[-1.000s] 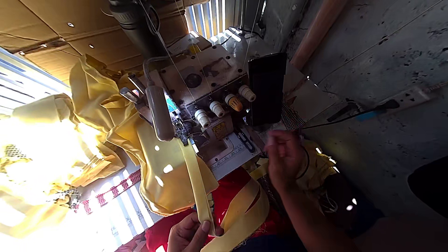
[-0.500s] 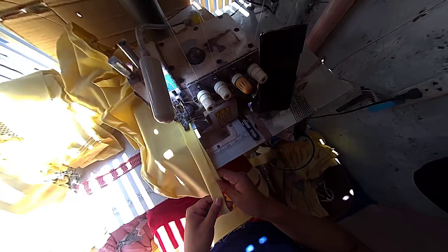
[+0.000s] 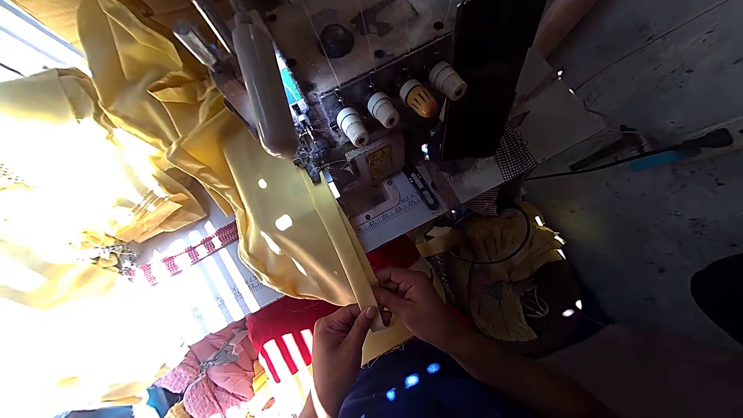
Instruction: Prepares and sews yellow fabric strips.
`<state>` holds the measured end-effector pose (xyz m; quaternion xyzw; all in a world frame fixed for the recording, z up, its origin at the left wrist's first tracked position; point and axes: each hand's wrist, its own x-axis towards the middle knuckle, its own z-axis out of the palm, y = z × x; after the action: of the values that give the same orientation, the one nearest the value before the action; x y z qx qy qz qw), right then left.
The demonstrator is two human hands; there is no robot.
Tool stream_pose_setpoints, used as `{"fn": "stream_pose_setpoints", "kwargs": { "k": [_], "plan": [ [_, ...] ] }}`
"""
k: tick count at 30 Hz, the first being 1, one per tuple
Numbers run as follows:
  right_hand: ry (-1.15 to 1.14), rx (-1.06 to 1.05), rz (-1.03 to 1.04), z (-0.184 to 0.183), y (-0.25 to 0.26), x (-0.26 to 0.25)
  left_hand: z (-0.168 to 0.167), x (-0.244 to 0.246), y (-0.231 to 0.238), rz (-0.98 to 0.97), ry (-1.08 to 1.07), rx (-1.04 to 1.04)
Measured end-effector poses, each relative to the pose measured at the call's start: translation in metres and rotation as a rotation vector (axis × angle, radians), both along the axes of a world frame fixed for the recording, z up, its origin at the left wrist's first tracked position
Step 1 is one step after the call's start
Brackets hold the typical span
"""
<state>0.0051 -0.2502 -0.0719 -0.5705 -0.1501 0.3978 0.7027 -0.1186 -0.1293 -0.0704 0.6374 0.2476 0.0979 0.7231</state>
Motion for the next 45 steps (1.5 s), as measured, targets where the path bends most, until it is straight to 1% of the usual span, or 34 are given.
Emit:
{"fn": "stream_pose_setpoints", "kwargs": {
  "k": [2, 4, 7, 11, 14, 17, 22, 26, 31, 33, 34, 35, 37, 38, 40, 41, 43, 45],
  "plan": [
    [0.005, -0.011, -0.013, 0.003, 0.0, 0.001, 0.001, 0.001, 0.001, -0.019, -0.018, -0.004],
    [-0.008, -0.039, -0.019, 0.003, -0.003, 0.0, 0.003, 0.0, -0.001, -0.024, -0.014, -0.057],
    [-0.073, -0.042, -0.047, -0.002, -0.005, -0.001, 0.005, 0.001, -0.003, 0.002, -0.003, -0.129],
    [-0.156, -0.06, -0.049, -0.004, -0.009, 0.001, 0.005, 0.0, -0.001, -0.016, 0.003, -0.14],
    [-0.144, -0.079, -0.025, 0.0, -0.011, 0.002, 0.008, -0.002, 0.001, -0.046, -0.023, -0.221],
    [-0.124, -0.068, 0.003, 0.003, -0.014, 0.003, 0.012, -0.001, -0.001, -0.03, -0.027, -0.297],
    [-0.192, -0.023, 0.056, 0.004, -0.017, 0.004, 0.009, 0.002, -0.002, -0.019, -0.031, -0.269],
    [-0.243, 0.002, 0.105, 0.006, -0.018, 0.009, 0.009, 0.005, -0.004, -0.026, -0.02, -0.154],
    [-0.357, 0.0, 0.119, 0.008, -0.019, 0.012, 0.007, 0.007, -0.006, 0.006, -0.028, -0.091],
    [-0.406, -0.038, 0.099, 0.01, -0.017, 0.009, 0.005, 0.007, -0.007, 0.006, -0.018, -0.017],
    [-0.436, -0.067, 0.073, 0.01, -0.016, 0.008, 0.006, 0.006, -0.004, -0.021, -0.012, 0.072],
    [-0.46, -0.085, 0.042, 0.011, -0.014, 0.006, 0.01, 0.005, 0.002, -0.079, -0.001, 0.219],
    [-0.461, -0.052, 0.015, 0.013, -0.011, 0.006, 0.032, 0.002, 0.026, -0.205, 0.023, 0.601],
    [-0.439, -0.018, 0.015, 0.013, -0.011, 0.006, 0.047, 0.002, 0.039, -0.211, 0.012, 0.716],
    [-0.368, 0.038, 0.02, 0.011, -0.012, 0.004, 0.072, 0.011, 0.061, -0.118, -0.129, 0.779],
    [-0.341, 0.059, 0.023, 0.01, -0.011, 0.005, 0.078, 0.022, 0.069, -0.077, -0.191, 0.839],
    [-0.33, 0.1, 0.031, 0.013, -0.011, 0.005, 0.077, 0.051, 0.083, -0.08, -0.217, 1.013],
    [-0.352, 0.126, 0.038, 0.022, -0.013, 0.006, 0.067, 0.07, 0.093, -0.082, -0.149, 1.16]
  ]
}}
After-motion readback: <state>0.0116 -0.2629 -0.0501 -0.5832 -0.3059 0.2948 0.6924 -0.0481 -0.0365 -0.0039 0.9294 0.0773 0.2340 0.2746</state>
